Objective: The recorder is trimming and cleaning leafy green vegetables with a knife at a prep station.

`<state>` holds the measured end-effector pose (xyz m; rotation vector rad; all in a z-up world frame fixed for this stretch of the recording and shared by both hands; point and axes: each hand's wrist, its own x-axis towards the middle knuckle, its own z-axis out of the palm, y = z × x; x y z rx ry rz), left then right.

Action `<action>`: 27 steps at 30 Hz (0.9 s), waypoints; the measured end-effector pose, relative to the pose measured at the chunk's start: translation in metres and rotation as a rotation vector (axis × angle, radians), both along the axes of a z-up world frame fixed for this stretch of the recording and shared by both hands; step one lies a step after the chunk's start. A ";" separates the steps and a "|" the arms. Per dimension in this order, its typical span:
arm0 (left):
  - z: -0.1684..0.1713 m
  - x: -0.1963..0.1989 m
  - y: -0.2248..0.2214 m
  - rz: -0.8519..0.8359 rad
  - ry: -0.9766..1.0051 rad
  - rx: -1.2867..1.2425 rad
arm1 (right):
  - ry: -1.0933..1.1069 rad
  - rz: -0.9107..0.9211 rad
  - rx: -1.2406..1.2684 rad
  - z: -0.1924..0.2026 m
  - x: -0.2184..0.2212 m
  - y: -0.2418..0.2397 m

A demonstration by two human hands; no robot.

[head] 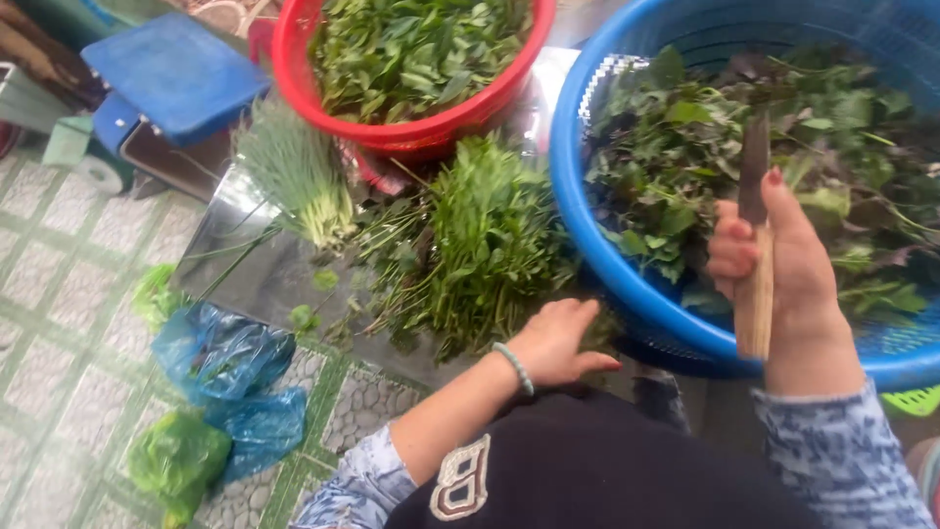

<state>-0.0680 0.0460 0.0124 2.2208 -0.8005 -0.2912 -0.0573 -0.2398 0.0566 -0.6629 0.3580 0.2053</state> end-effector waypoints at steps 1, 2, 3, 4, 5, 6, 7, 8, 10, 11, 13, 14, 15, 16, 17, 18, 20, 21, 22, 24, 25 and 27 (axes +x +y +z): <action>-0.013 0.000 0.002 -0.086 -0.308 0.021 | -0.022 -0.039 -0.069 0.006 -0.003 0.007; -0.010 0.003 0.011 -0.075 -0.300 0.026 | -0.015 -0.027 -0.065 0.008 -0.008 0.016; -0.007 0.004 0.020 0.043 -0.177 -0.101 | -0.013 -0.013 -0.154 0.010 -0.012 0.025; -0.004 0.009 0.027 0.159 -0.056 -0.229 | -0.015 0.001 -0.245 0.013 -0.015 0.032; -0.004 0.017 0.046 0.171 -0.056 -0.227 | -0.015 0.012 -0.243 0.013 -0.017 0.035; -0.004 0.026 0.067 0.371 -0.036 -0.084 | -0.015 0.006 -0.285 0.013 -0.019 0.039; -0.003 0.033 0.087 0.568 -0.014 0.062 | -0.017 0.000 -0.327 0.013 -0.021 0.043; 0.001 0.039 0.101 0.575 -0.019 0.063 | -0.023 0.005 -0.325 0.010 -0.022 0.043; 0.007 0.049 0.127 0.729 0.141 0.457 | -0.024 0.009 -0.342 0.003 -0.024 0.042; -0.011 0.055 0.135 0.733 0.139 0.457 | -0.027 0.012 -0.342 0.002 -0.022 0.044; -0.050 0.060 0.153 0.564 0.149 0.563 | -0.001 0.037 -0.342 -0.003 -0.025 0.048; -0.052 0.059 0.153 0.567 0.146 0.563 | -0.006 0.039 -0.341 -0.004 -0.025 0.052; -0.054 0.059 0.152 0.591 0.176 0.498 | -0.002 0.050 -0.356 -0.004 -0.025 0.056; -0.056 0.061 0.151 0.611 0.201 0.431 | -0.001 0.055 -0.371 -0.004 -0.024 0.059; -0.046 0.062 0.155 0.610 0.194 0.429 | -0.008 0.052 -0.371 -0.005 -0.022 0.060; -0.037 0.060 0.159 0.670 0.209 0.337 | 0.001 0.057 -0.391 -0.007 -0.023 0.062; -0.022 0.058 0.165 0.730 0.226 0.249 | 0.010 0.065 -0.411 -0.009 -0.026 0.064; -0.017 0.060 0.167 0.718 0.189 0.251 | 0.025 0.067 -0.418 -0.010 -0.027 0.065; -0.011 0.062 0.170 0.707 0.150 0.254 | 0.038 0.069 -0.425 -0.010 -0.026 0.067; -0.005 0.065 0.168 0.725 0.274 0.054 | 0.040 0.072 -0.424 -0.010 -0.027 0.070; -0.001 0.069 0.165 0.732 0.399 -0.149 | 0.043 0.072 -0.426 -0.009 -0.025 0.070; 0.003 0.062 0.162 0.672 0.500 -0.506 | 0.005 0.096 -0.450 -0.004 -0.034 0.075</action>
